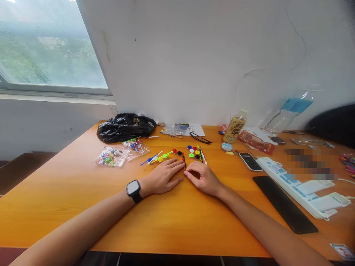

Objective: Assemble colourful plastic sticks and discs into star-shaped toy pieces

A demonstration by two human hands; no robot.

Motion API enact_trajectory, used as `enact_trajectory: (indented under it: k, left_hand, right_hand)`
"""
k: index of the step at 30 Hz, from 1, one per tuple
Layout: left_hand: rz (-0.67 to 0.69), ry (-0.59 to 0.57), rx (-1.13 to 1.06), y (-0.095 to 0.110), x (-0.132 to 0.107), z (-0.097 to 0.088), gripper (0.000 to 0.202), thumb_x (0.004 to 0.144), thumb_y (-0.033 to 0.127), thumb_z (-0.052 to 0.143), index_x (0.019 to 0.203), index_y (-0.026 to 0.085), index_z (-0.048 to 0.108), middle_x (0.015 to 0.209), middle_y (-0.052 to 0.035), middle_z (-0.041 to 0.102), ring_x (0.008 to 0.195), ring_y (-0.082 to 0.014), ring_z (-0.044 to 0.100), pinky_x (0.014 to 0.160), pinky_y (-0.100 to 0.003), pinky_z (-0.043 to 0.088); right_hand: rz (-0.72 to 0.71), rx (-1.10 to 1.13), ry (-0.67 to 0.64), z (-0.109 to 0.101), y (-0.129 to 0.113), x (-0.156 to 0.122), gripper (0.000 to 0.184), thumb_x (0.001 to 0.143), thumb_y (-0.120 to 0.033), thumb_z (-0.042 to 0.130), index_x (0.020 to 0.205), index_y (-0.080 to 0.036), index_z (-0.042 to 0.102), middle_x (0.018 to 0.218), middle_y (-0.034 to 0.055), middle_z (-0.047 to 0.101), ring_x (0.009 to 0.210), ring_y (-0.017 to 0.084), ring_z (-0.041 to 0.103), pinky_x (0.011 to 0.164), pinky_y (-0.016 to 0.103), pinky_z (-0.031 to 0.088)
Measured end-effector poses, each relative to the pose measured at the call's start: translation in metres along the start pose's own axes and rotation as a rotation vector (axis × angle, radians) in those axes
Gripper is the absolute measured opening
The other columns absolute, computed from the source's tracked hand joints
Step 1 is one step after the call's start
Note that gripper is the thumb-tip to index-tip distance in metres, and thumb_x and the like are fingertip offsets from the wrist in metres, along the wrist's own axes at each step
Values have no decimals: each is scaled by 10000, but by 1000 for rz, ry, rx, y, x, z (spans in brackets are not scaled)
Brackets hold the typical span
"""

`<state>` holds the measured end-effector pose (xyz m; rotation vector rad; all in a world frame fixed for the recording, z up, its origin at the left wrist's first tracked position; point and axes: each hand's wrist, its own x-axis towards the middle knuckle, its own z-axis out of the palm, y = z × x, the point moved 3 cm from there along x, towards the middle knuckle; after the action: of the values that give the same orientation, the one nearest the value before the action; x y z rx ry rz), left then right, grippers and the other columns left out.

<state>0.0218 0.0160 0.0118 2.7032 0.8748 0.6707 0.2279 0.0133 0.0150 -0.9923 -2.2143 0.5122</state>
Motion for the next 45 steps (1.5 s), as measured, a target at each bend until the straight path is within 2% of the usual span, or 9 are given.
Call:
enact_trajectory:
  k: [4, 6, 9, 11, 18, 26, 37, 45]
  left_hand:
    - [-2, 5, -4, 2, 1, -1, 455, 1049, 379, 533, 1493, 279, 552, 1513, -92, 603, 1447, -283, 516, 1223, -478, 429]
    - [-26, 9, 2, 2, 0, -1, 446, 1050, 390, 531, 1475, 257, 561, 1508, -104, 603, 1444, -286, 515, 1225, -476, 424]
    - [-71, 27, 23, 0, 0, 0, 474, 1037, 411, 552, 1475, 228, 547, 1509, -130, 592, 1439, -301, 513, 1217, -490, 427]
    - [-85, 44, 29, -1, 0, 0, 476, 1027, 408, 566, 1465, 223, 544, 1484, -138, 603, 1412, -305, 531, 1193, -492, 445]
    - [-79, 54, 24, 2, 2, -1, 261, 1024, 368, 556, 1235, 240, 639, 1264, -109, 690, 1224, -286, 621, 1068, -460, 508]
    - [-13, 50, 40, 1, 1, 0, 393, 1060, 369, 519, 1430, 256, 589, 1394, -108, 639, 1273, -298, 566, 1100, -492, 472]
    - [-10, 25, 39, -1, 1, 2, 426, 1080, 394, 477, 1478, 272, 569, 1450, -106, 602, 1297, -302, 529, 1118, -503, 449]
    - [-7, -28, 70, -2, 0, 2, 452, 1096, 413, 439, 1520, 286, 529, 1536, -85, 546, 1343, -309, 486, 1158, -523, 412]
  right_hand:
    - [-15, 30, -36, 3, -1, -1, 146, 996, -293, 625, 894, -247, 719, 889, 52, 714, 875, 231, 661, 849, 375, 536]
    - [-22, 21, -8, 3, 1, -2, 102, 986, -279, 636, 985, -247, 733, 1028, 74, 719, 986, 244, 673, 926, 394, 546]
    - [-31, -39, 35, 4, 5, -2, 146, 969, -271, 657, 1086, -249, 742, 1215, 104, 688, 1130, 271, 655, 1024, 441, 538]
    - [-32, -73, 33, 4, 7, -2, 165, 971, -265, 655, 1108, -249, 746, 1222, 106, 690, 1147, 280, 651, 1039, 463, 539]
    - [-18, -105, 11, 4, 9, -2, 203, 979, -245, 641, 1147, -226, 754, 1257, 114, 714, 1173, 286, 658, 1058, 471, 545]
    - [1, -168, 13, 5, 13, -3, 326, 965, -263, 657, 1280, -211, 722, 1323, 136, 701, 1261, 313, 629, 1122, 533, 514]
    - [6, -105, 16, 6, 12, -4, 438, 976, -289, 650, 1411, -240, 635, 1442, 137, 619, 1331, 318, 612, 1167, 522, 500]
    - [-15, -40, 79, 4, 8, -3, 395, 983, -266, 643, 1378, -242, 647, 1422, 126, 630, 1320, 300, 626, 1157, 483, 517]
